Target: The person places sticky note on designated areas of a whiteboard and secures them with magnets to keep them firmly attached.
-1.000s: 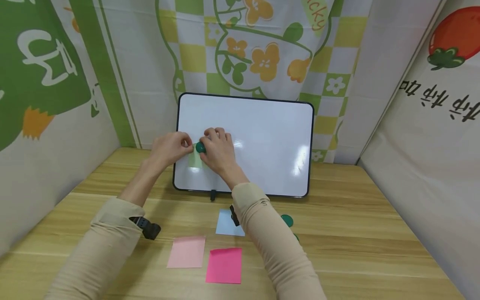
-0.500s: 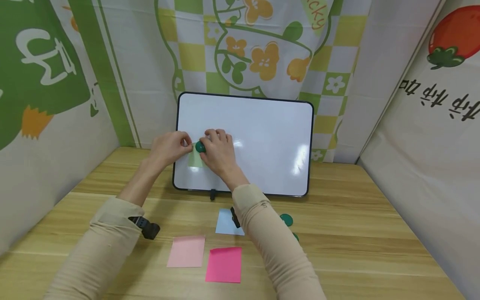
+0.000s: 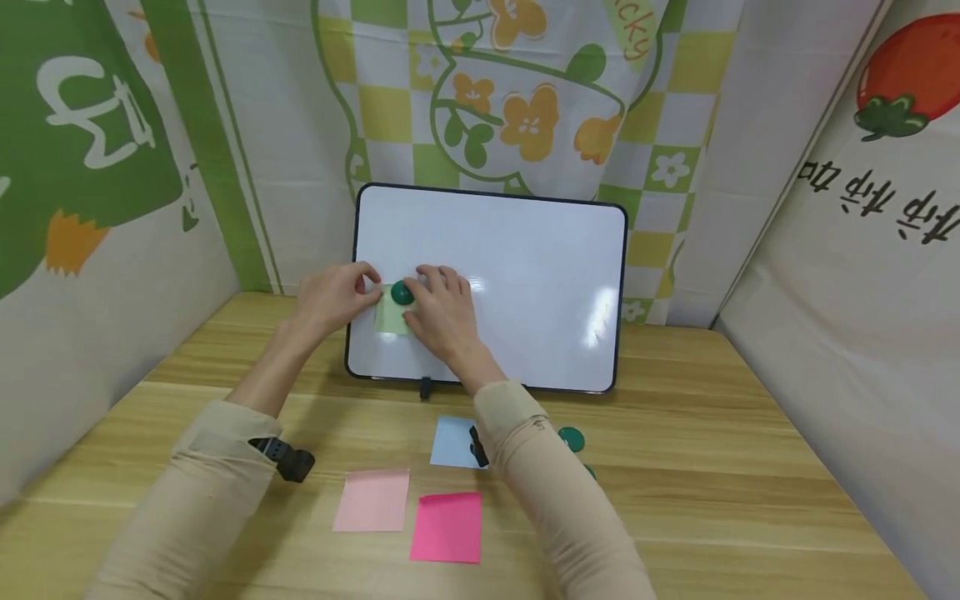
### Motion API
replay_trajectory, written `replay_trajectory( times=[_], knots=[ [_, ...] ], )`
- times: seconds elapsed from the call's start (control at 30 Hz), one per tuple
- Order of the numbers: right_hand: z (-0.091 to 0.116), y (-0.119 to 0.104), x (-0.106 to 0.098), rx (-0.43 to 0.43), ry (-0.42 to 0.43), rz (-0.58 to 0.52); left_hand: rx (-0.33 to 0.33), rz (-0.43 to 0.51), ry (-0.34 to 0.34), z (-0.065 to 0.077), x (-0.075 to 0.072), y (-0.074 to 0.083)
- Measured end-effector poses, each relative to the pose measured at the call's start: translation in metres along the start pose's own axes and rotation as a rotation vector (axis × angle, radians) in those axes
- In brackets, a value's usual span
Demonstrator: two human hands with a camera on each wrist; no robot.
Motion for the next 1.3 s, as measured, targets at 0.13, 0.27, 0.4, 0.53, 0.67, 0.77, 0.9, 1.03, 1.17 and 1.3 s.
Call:
replay_trajectory(
  times=[0.13,0.27,0.4,0.53,0.67,0.77,0.9,1.03,1.17,1.3],
  knots=[
    [0.006,-0.001,-0.004,-0.017,0.039,-0.045,-0.007,0.005,0.002,0.003,-0.003,-0.003],
    [0.008,-0.004,-0.01,-0.036,0.073,-0.066,-0.005,0.019,0.023,0.01,-0.006,-0.007],
    [0.014,-0.003,-0.014,-0.029,0.077,-0.064,0.019,0.025,0.077,0.018,-0.009,-0.008],
    [0.022,0.001,-0.014,-0.013,0.062,-0.065,0.048,0.034,0.135,0.024,-0.011,-0.007],
    [0.028,0.004,-0.014,-0.006,0.051,-0.071,0.052,0.039,0.142,0.028,-0.01,-0.005],
    [0.031,0.006,-0.015,-0.002,0.053,-0.079,0.048,0.047,0.138,0.032,-0.009,-0.004],
    [0.035,0.007,-0.019,0.007,0.062,-0.089,0.056,0.063,0.144,0.036,-0.01,-0.001],
    [0.04,0.01,-0.022,0.027,0.063,-0.118,0.066,0.08,0.152,0.039,-0.011,0.001],
    [0.044,0.013,-0.021,0.055,0.041,-0.161,0.06,0.087,0.143,0.041,-0.009,0.0],
    [0.049,0.015,-0.021,0.072,0.022,-0.192,0.056,0.083,0.119,0.042,-0.005,0.0]
  ],
)
Point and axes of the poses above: each hand's wrist, its own z-axis away from the middle knuckle, its own x-axis out of the palm, y = z × x, the point moved 5 cm from there along -z, towards the middle knuckle, and after that the axes turned 1 degree about y, right-handed, at the moved point
